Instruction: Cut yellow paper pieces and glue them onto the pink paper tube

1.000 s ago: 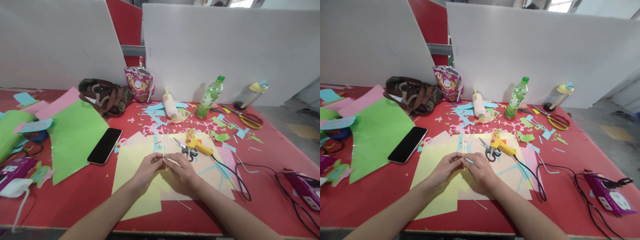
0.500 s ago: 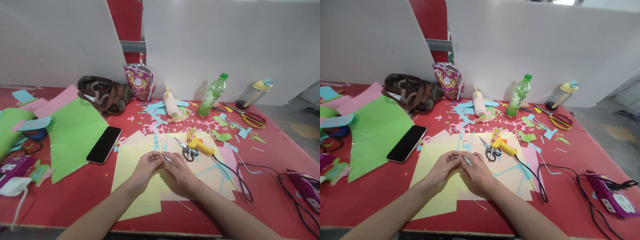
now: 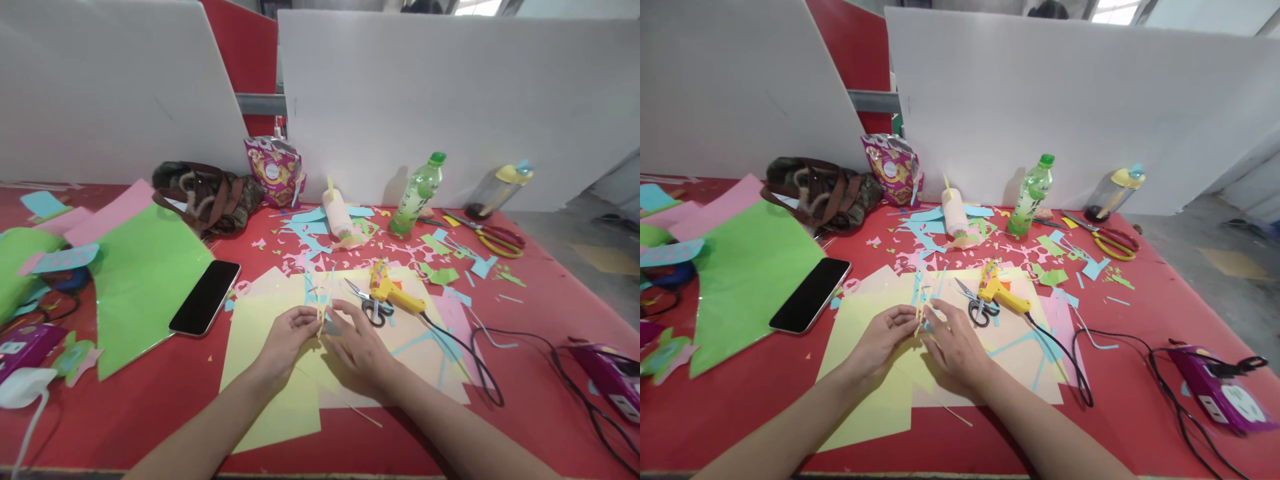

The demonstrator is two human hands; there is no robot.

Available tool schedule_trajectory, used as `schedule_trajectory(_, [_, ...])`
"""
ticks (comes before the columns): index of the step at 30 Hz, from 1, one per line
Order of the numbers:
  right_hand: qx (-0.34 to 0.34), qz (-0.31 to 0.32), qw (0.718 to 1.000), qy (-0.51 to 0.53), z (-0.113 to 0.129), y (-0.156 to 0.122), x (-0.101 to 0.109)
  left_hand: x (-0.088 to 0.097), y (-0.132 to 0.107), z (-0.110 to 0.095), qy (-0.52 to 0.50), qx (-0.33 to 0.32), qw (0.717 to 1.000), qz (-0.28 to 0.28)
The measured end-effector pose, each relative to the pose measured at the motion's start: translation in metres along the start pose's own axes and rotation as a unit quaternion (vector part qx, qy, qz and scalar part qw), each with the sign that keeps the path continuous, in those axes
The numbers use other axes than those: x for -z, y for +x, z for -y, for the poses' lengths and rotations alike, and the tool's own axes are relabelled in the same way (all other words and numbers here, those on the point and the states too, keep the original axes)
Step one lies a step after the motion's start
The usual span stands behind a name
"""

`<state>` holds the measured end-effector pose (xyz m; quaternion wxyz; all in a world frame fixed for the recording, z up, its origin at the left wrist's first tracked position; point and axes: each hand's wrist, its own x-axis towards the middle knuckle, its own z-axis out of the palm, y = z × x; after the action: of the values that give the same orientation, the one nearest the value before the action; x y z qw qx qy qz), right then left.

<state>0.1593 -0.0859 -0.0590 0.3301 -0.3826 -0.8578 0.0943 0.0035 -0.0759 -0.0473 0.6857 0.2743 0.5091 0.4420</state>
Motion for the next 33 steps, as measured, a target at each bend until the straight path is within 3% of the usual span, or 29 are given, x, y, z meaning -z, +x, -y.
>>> schedule_trajectory(5, [-0.055, -0.064, 0.993, -0.078, -0.021, 0.004, 0.004, 0.0, 0.001, -0.003, 0.002, 0.018, 1.0, -0.017])
schedule_trajectory(8, [-0.145, -0.077, 0.972, -0.167, -0.034, 0.008, 0.014, 0.001, 0.002, -0.006, 0.006, 0.02, 0.999, -0.024])
schedule_trajectory(11, [-0.253, -0.035, 0.93, -0.263, -0.047, 0.007, 0.025, 0.002, 0.003, -0.008, 0.01, 0.019, 0.999, -0.041])
schedule_trajectory(14, [-0.305, 0.033, 0.901, -0.307, -0.061, -0.001, 0.032, 0.004, 0.004, -0.006, 0.009, 0.009, 0.999, -0.043])
schedule_trajectory(22, [-0.285, 0.049, 0.925, -0.245, -0.095, -0.016, 0.046, 0.004, 0.004, -0.007, 0.037, -0.008, 0.999, -0.033])
schedule_trajectory(26, [-0.291, 0.059, 0.918, -0.262, -0.114, -0.014, 0.062, 0.0, 0.003, -0.009, 0.05, -0.018, 0.998, -0.035])
schedule_trajectory(30, [-0.268, 0.111, 0.909, -0.299, -0.122, 0.006, 0.072, -0.003, 0.002, -0.009, 0.06, -0.012, 0.998, -0.03])
schedule_trajectory(33, [-0.206, 0.109, 0.931, -0.28, -0.118, 0.038, 0.07, -0.006, 0.001, -0.01, 0.067, 0.0, 0.997, -0.033])
